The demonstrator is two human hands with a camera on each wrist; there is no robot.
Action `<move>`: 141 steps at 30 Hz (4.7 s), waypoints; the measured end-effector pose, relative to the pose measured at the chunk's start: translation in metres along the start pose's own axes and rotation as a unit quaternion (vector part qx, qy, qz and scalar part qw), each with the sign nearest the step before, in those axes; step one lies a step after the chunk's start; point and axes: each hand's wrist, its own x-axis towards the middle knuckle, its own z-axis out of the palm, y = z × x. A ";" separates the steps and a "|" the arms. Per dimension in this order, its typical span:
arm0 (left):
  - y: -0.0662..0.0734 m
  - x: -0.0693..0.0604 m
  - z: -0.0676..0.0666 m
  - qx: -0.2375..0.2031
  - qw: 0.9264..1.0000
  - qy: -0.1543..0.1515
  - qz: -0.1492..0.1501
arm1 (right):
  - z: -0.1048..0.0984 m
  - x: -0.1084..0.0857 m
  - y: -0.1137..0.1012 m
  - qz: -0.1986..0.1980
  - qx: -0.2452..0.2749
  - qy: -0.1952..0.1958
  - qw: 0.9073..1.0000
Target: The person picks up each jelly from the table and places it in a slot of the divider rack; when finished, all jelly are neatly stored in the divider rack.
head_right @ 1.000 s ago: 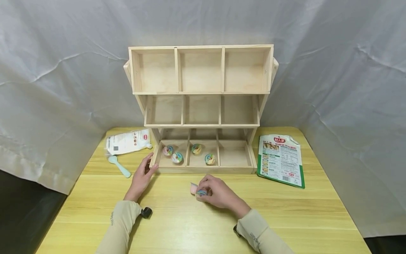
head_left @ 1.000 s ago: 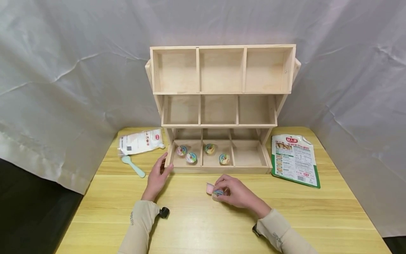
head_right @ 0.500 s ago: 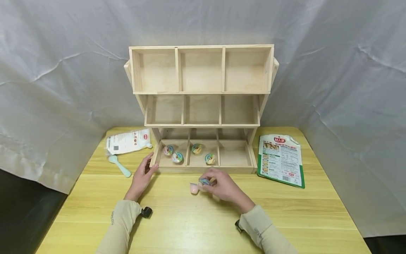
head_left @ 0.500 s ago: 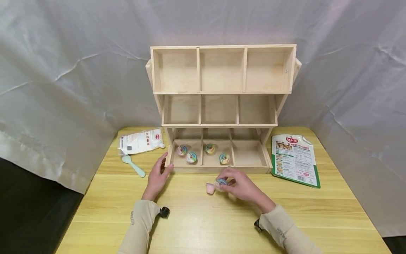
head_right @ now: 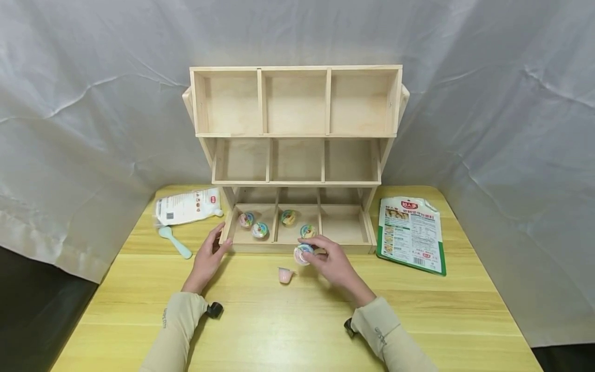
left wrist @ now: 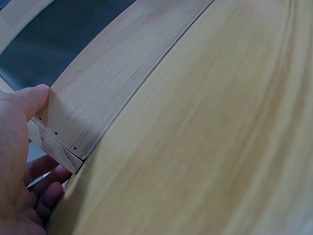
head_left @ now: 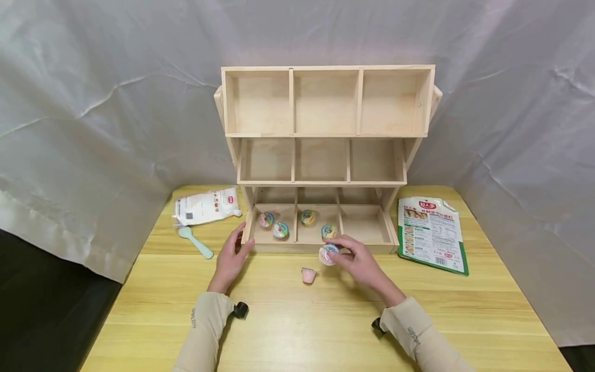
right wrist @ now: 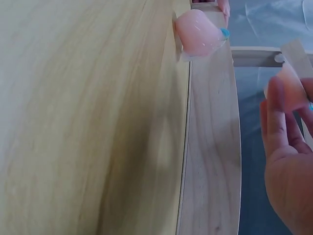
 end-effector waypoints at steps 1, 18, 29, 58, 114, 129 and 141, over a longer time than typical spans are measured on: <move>0.000 0.000 0.000 0.001 1.000 0.000 0.001 | -0.001 0.000 0.001 0.000 0.004 0.005 1.000; -0.002 0.001 0.000 0.007 1.000 0.004 0.008 | -0.011 0.003 0.004 0.013 0.033 0.068 0.997; -0.003 0.001 0.000 0.013 1.000 0.003 0.008 | -0.019 0.005 0.005 0.071 0.075 0.082 0.991; -0.001 0.000 0.000 0.010 1.000 0.002 0.006 | -0.075 0.037 0.024 0.116 -0.029 0.191 0.974; -0.001 0.001 0.001 0.017 1.000 0.002 0.013 | -0.063 0.066 0.054 0.083 -0.238 0.113 0.961; -0.002 0.000 0.000 0.011 1.000 0.005 0.009 | -0.062 0.067 0.055 0.106 -0.246 0.090 0.959; -0.002 -0.001 0.001 0.016 1.000 0.001 0.004 | -0.063 0.064 0.057 0.101 -0.261 0.093 0.955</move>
